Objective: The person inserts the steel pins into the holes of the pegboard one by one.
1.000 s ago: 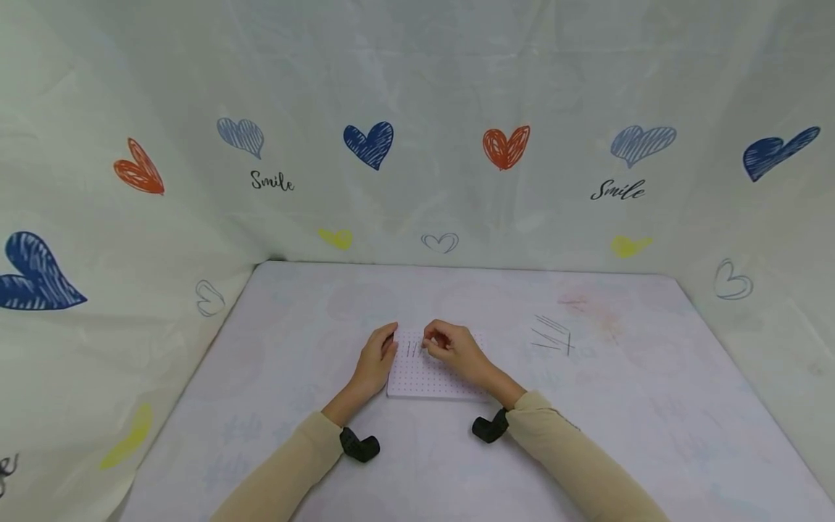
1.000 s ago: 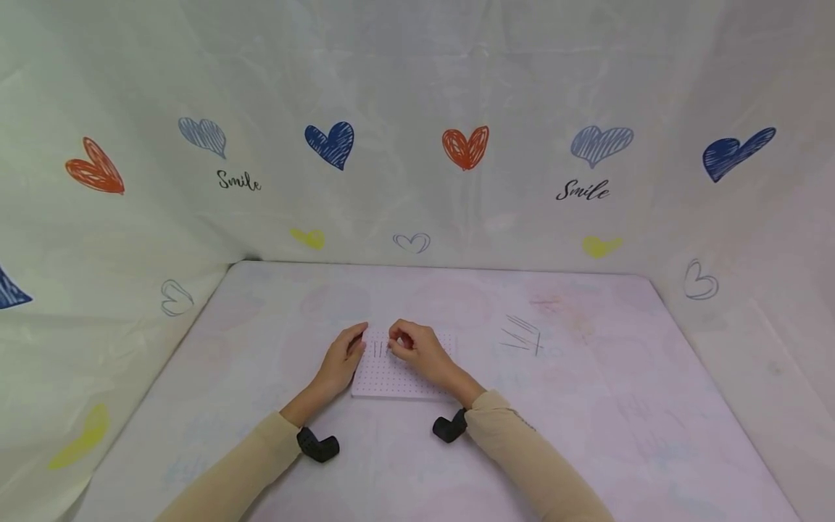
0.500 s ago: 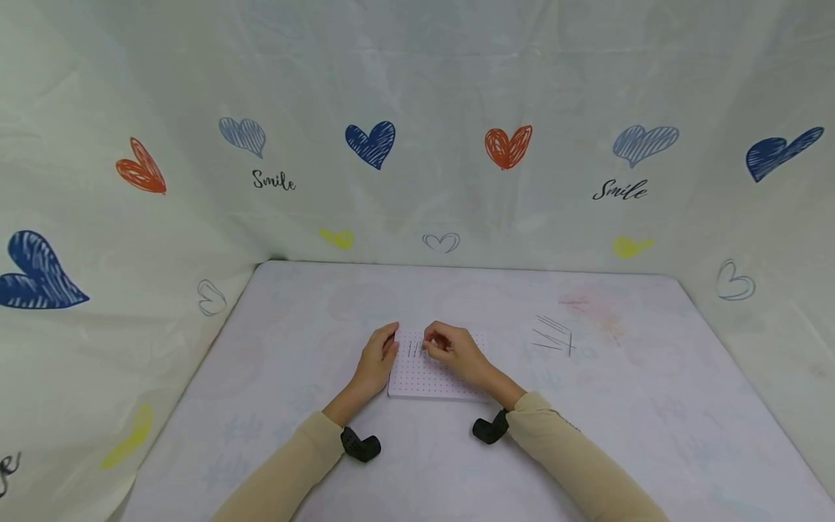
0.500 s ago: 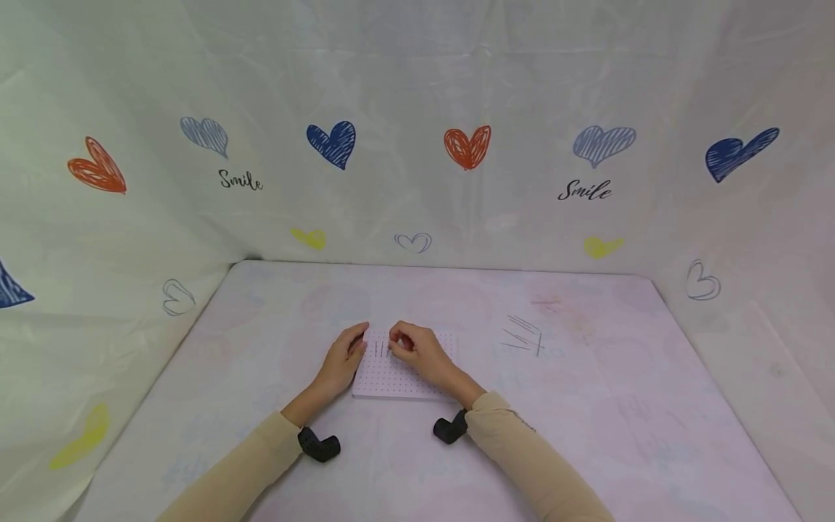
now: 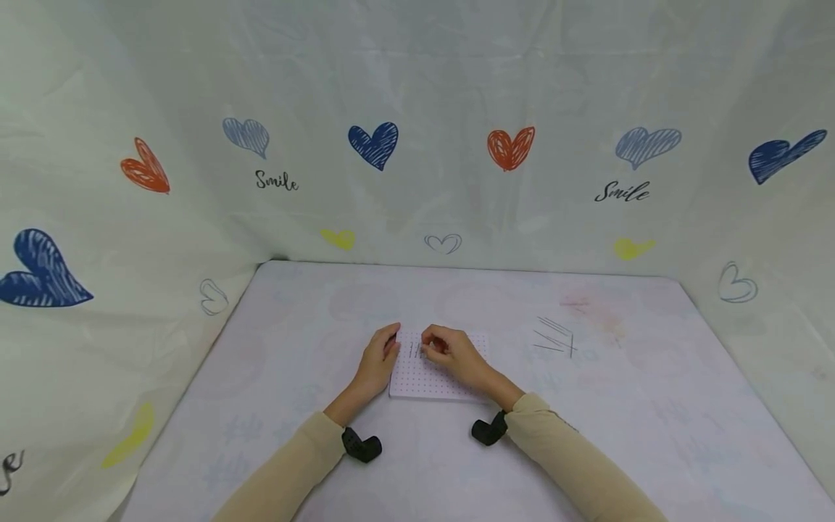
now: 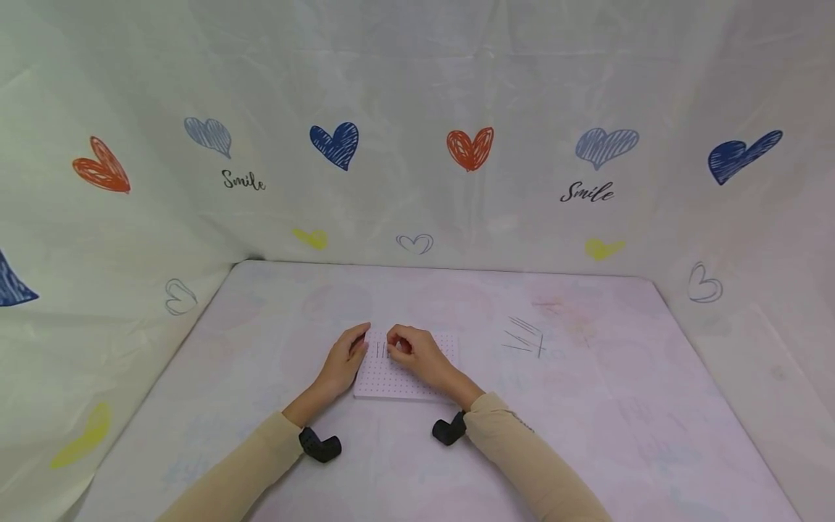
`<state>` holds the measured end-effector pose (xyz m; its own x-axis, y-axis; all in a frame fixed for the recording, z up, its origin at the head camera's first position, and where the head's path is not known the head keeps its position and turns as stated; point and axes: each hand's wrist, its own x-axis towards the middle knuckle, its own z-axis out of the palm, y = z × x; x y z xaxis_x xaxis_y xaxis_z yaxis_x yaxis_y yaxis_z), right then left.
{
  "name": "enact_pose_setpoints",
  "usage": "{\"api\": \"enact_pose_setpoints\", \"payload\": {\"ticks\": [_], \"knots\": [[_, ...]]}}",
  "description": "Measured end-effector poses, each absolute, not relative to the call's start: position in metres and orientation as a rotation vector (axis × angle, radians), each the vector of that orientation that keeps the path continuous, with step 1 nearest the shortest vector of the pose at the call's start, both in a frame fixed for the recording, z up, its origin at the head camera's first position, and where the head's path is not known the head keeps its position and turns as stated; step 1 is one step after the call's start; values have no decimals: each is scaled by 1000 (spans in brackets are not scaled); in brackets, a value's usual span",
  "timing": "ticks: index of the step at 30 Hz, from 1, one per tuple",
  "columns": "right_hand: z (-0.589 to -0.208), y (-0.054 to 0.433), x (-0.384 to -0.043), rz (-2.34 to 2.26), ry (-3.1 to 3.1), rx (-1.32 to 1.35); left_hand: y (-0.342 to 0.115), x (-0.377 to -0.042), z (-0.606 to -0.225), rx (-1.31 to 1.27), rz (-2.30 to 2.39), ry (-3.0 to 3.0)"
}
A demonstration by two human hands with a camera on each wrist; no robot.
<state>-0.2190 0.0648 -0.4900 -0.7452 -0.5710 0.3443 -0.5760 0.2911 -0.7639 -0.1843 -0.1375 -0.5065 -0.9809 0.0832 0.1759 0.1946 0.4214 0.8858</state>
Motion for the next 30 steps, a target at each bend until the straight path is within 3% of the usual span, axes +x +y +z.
{"api": "enact_pose_setpoints", "payload": {"ticks": [30], "knots": [[-484,98,-222,1541,-2515,995,-134,-183,-504,-213,-1607,-2578]]}}
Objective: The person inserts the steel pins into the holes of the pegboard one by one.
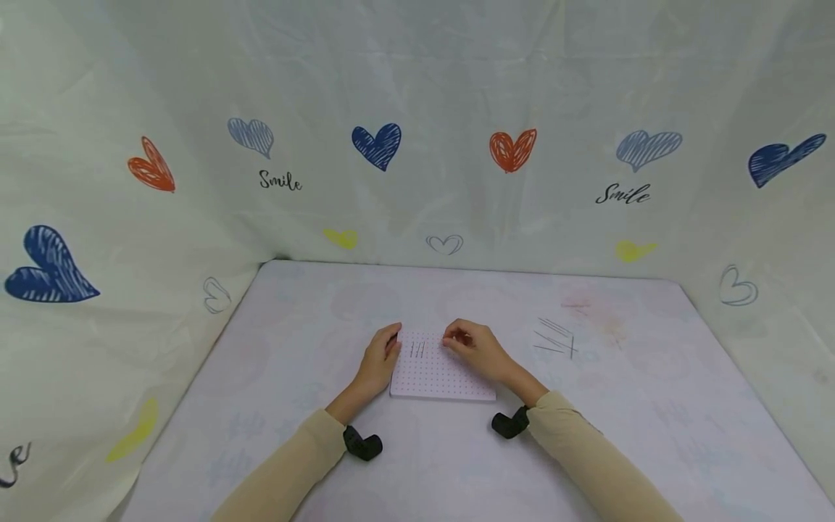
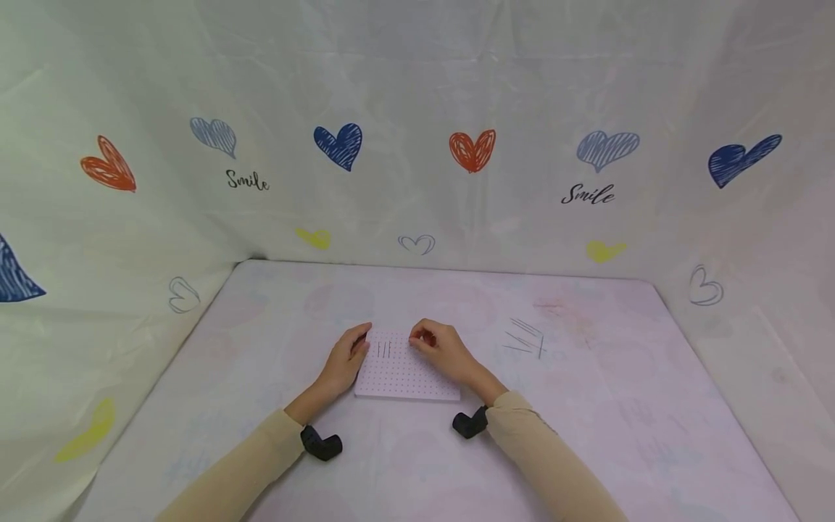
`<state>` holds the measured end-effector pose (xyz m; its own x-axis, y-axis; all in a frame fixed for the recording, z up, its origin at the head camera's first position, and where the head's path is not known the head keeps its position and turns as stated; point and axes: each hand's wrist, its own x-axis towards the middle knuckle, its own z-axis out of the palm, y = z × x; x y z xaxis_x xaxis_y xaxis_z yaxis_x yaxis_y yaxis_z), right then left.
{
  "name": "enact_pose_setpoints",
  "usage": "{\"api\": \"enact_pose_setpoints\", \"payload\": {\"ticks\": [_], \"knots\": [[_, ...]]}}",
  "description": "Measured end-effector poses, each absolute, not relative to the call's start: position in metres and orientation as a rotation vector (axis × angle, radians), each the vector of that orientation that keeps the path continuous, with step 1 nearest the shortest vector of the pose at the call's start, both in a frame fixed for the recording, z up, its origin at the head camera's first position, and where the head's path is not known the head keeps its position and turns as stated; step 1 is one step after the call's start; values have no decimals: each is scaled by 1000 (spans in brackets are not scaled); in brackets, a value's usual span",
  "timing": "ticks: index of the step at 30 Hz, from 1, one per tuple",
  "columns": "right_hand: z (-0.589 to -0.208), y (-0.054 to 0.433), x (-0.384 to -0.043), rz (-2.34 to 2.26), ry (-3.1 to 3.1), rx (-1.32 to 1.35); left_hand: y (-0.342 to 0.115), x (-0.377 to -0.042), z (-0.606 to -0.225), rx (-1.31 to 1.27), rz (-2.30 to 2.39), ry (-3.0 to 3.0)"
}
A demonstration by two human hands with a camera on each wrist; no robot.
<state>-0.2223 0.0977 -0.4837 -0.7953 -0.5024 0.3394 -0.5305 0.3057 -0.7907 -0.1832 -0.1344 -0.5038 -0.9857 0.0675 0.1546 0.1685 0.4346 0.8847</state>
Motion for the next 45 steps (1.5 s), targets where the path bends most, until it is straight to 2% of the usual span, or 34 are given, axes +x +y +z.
{"api": "enact_pose_setpoints", "payload": {"ticks": [8,45], "knots": [[-478,115,-225,1550,-2597,844,-135,-184,-502,-206,-1602,-2583],[-480,200,-234,1357,-2641,607,-133,-184,-506,-194,-1612,-2589]]}}
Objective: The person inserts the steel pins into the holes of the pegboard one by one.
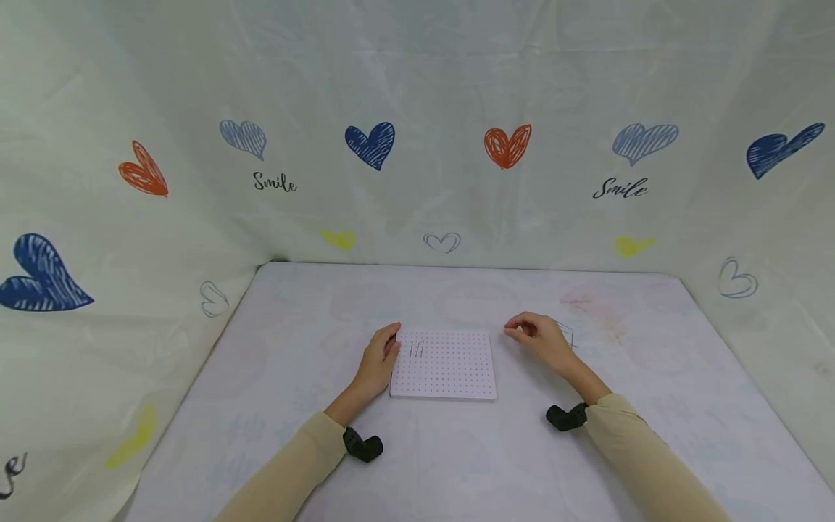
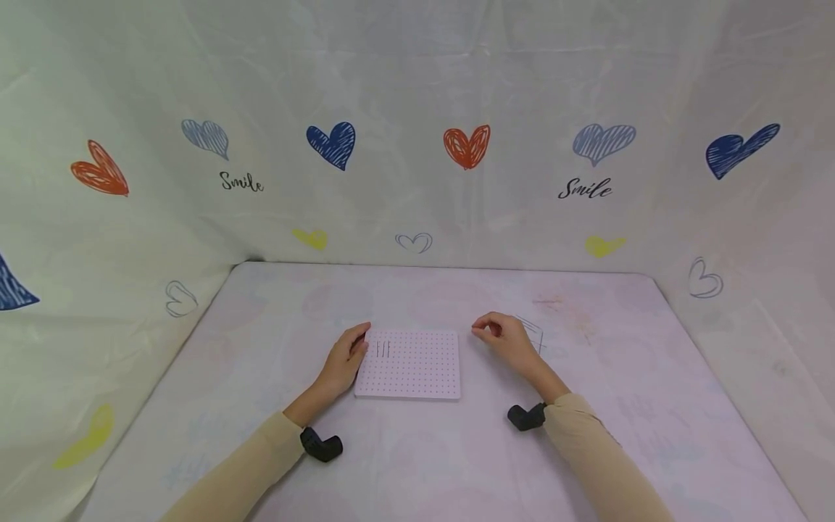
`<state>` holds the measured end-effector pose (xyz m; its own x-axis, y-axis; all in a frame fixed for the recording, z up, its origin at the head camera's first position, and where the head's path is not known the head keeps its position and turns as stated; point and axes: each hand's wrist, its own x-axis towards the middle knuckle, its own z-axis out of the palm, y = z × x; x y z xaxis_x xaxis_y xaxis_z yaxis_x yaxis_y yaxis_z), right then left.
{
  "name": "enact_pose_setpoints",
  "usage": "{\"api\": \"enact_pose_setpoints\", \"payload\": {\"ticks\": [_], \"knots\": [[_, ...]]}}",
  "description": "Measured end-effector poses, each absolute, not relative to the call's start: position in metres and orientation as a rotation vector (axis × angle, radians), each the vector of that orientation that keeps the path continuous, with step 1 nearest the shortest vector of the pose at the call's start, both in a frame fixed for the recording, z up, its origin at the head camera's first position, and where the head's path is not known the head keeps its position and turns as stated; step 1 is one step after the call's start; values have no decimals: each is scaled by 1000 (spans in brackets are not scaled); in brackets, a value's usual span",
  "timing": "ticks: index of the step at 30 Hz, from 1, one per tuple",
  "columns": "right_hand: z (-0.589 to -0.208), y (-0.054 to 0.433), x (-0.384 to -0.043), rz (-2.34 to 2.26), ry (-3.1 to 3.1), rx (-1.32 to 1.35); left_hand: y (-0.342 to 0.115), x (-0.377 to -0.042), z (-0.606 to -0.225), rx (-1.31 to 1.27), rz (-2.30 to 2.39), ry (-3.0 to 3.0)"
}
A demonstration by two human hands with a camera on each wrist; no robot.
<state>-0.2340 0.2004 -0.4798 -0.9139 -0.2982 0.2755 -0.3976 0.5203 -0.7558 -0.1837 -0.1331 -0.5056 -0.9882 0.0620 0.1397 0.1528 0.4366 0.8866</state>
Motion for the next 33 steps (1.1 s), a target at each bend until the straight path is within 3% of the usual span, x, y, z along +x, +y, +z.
{"api": "enact_pose_setpoints", "payload": {"ticks": [22,33], "knots": [[-492,253,-226,1280,-2701,452,-134,-185,-507,-194,-1602,-2605],[-498,263,-224,1242,-2651,502,-134,-183,-505,-211,-1595,-2593]]}}
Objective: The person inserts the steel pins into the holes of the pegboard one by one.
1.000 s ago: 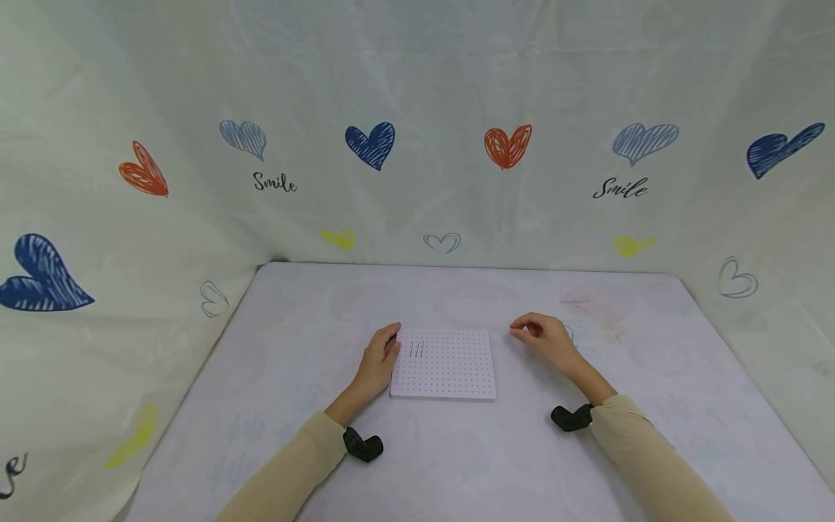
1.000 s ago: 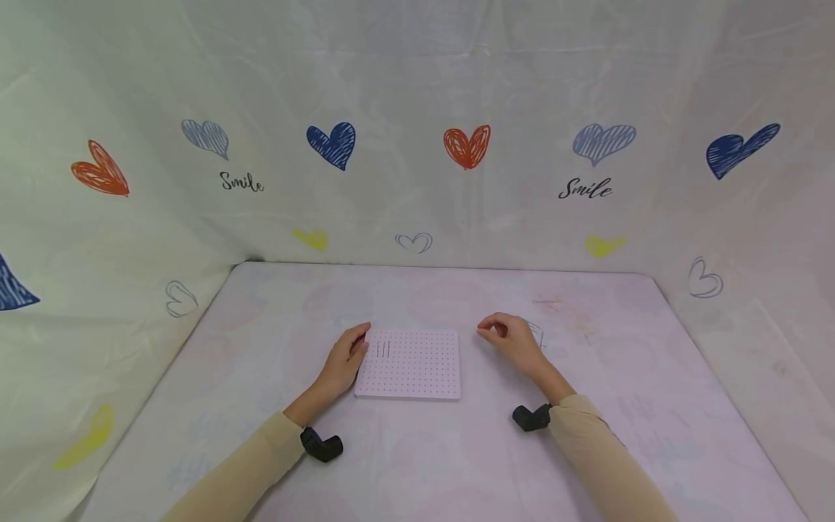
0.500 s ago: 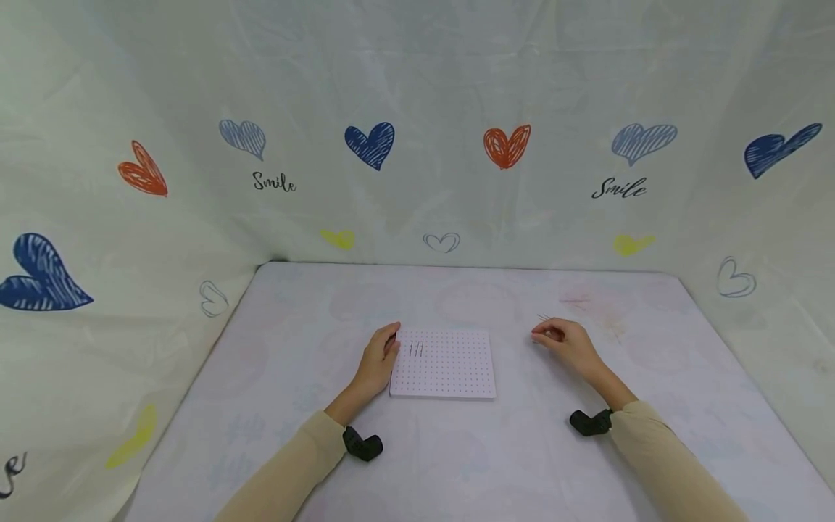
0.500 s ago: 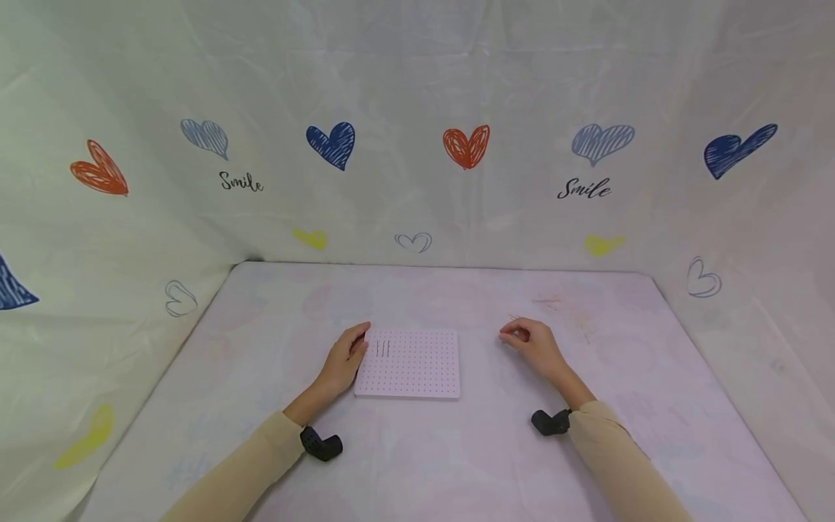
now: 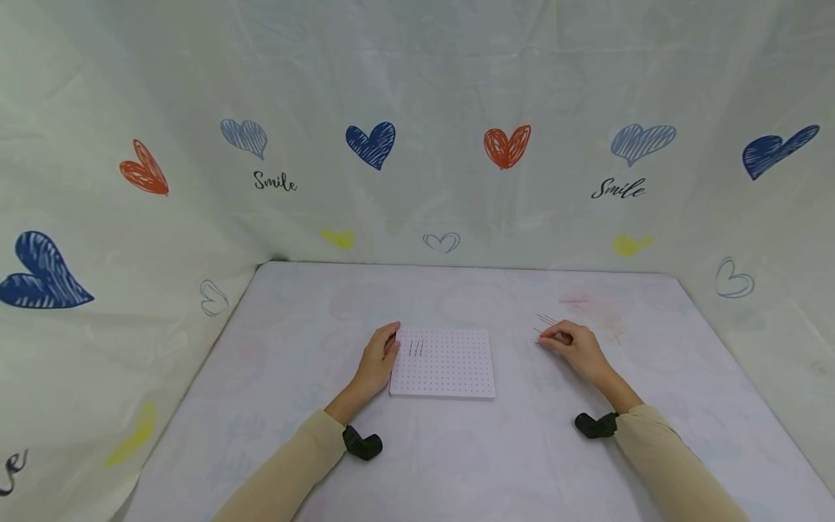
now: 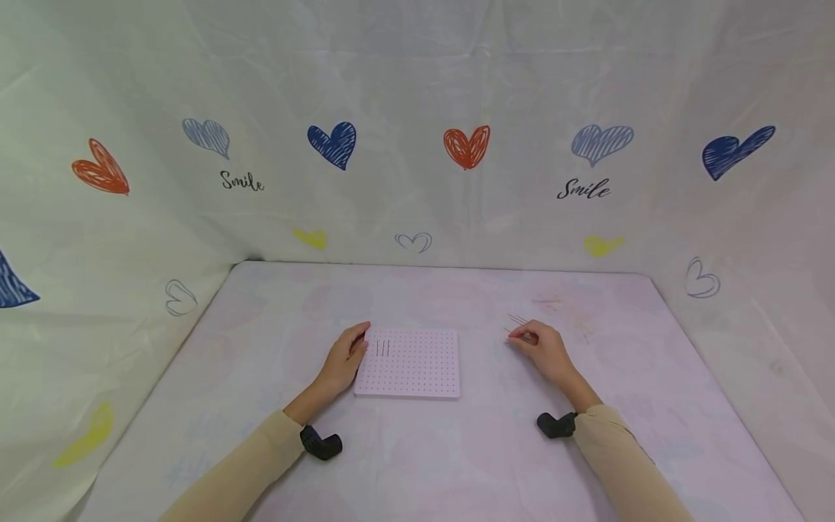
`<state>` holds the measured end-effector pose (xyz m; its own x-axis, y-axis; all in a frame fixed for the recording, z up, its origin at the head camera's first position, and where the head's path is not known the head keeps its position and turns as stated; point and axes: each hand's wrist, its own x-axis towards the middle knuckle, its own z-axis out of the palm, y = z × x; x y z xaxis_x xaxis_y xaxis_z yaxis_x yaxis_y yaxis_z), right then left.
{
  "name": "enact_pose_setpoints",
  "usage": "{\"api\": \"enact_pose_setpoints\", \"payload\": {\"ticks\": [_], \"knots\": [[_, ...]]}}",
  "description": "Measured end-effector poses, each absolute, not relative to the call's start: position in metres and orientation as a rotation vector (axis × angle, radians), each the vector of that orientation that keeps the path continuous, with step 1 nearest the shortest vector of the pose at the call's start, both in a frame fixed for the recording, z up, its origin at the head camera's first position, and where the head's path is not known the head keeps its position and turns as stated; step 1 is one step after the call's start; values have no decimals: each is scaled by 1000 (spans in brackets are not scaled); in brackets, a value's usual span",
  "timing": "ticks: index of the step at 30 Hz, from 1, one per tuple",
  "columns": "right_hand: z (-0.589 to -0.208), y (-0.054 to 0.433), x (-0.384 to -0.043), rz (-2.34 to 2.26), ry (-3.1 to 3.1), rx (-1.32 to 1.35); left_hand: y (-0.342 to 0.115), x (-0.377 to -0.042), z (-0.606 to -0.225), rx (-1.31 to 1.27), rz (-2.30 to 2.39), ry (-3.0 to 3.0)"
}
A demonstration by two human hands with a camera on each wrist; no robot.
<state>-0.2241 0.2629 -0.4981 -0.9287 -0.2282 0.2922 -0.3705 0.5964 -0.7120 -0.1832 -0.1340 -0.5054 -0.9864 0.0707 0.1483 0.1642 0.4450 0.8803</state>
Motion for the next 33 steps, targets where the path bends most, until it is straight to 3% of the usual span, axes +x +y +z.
{"api": "enact_pose_setpoints", "payload": {"ticks": [33], "knots": [[-503,264,-221,1109,-2739,498,-135,-182,-505,-209,-1611,-2606]]}}
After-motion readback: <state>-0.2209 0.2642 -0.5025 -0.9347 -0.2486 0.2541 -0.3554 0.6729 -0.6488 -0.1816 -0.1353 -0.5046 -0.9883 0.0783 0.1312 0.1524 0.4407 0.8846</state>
